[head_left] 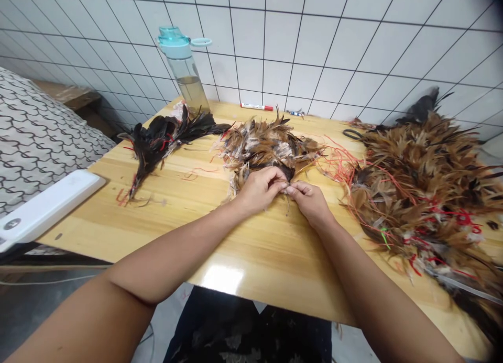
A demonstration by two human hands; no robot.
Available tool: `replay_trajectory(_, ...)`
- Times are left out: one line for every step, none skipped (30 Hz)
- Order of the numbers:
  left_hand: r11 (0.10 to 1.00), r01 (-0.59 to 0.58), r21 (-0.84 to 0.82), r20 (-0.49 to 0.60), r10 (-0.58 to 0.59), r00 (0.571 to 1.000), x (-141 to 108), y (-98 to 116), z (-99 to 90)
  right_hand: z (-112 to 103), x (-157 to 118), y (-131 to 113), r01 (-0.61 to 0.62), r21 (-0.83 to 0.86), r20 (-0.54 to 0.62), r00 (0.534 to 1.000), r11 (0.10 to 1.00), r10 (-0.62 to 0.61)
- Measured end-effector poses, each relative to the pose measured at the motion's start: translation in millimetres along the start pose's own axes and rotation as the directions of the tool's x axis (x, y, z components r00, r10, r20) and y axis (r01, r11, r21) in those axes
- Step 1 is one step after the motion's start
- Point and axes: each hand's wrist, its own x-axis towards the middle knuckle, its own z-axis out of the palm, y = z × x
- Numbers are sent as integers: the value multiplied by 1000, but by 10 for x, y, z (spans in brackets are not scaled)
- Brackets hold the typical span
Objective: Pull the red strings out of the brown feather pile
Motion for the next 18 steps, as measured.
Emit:
replay_trajectory(1000, -11, 12, 5, 11, 1000, -2, 1, 2, 1, 1, 5, 3, -2, 11, 1000, 1000, -3)
replay_trajectory(1000, -18, 20, 10, 18, 1000, -3, 0, 5, 3, 2, 10, 4, -2, 17, 1000, 1000, -4)
replay_trajectory(999, -22, 25, 8, 22, 1000, -2, -4, 6, 6, 2, 13, 3, 2, 15, 1000, 1000, -3)
replay_trajectory(999, -22, 27, -3, 22, 1000, -1, -11, 5, 8, 1, 14, -2, 11, 6, 1000, 1000, 2)
replay_trajectory(999, -20, 27, -23, 20, 1000, 3, -24, 1, 9, -1, 10, -11, 22, -10, 1000, 1000, 11)
replay_trajectory(999, -17, 30, -52, 18, 998, 8, -42, -8, 8, -4, 2, -23, 38, -33, 999, 999, 24)
replay_trajectory(999, -15, 40, -81, 19, 997, 14, -64, -20, 3, -7, -11, -36, 58, -62, 997, 998, 39)
replay_trajectory(998, -19, 59, -105, 25, 994, 21, -91, -35, -6, -10, -26, -48, 85, -92, 994, 995, 56)
replay_trajectory(995, -31, 91, -113, 41, 993, 27, -119, -52, -19, -11, -43, -59, 119, -121, 990, 991, 74)
replay_trajectory(989, -54, 138, -106, 69, 992, 33, -148, -70, -35, -10, -59, -69, 158, -145, 985, 985, 93)
replay_trajectory(977, -87, 195, -84, 105, 991, 37, -175, -85, -52, -8, -73, -80, 197, -161, 980, 977, 113)
replay_trajectory(958, -128, 257, -50, 145, 988, 40, -199, -97, -69, -5, -84, -90, 232, -171, 977, 969, 131)
replay_trajectory(932, -171, 319, -10, 184, 983, 40, -218, -104, -84, -1, -92, -99, 260, -176, 973, 960, 148)
replay_trajectory(902, -212, 375, 32, 216, 976, 38, -233, -104, -94, 3, -98, -105, 281, -177, 971, 954, 159)
replay_trajectory(871, -247, 424, 72, 239, 968, 36, -244, -99, -100, 5, -102, -108, 295, -175, 971, 950, 165)
replay_trajectory(841, -274, 465, 110, 253, 961, 33, -252, -90, -101, 6, -105, -106, 300, -173, 971, 948, 164)
replay_trajectory(815, -295, 499, 145, 257, 956, 31, -260, -76, -98, 6, -108, -101, 299, -173, 972, 949, 158)
replay_trajectory(791, -310, 527, 177, 255, 951, 31, -268, -61, -92, 3, -111, -97, 292, -173, 973, 952, 152)
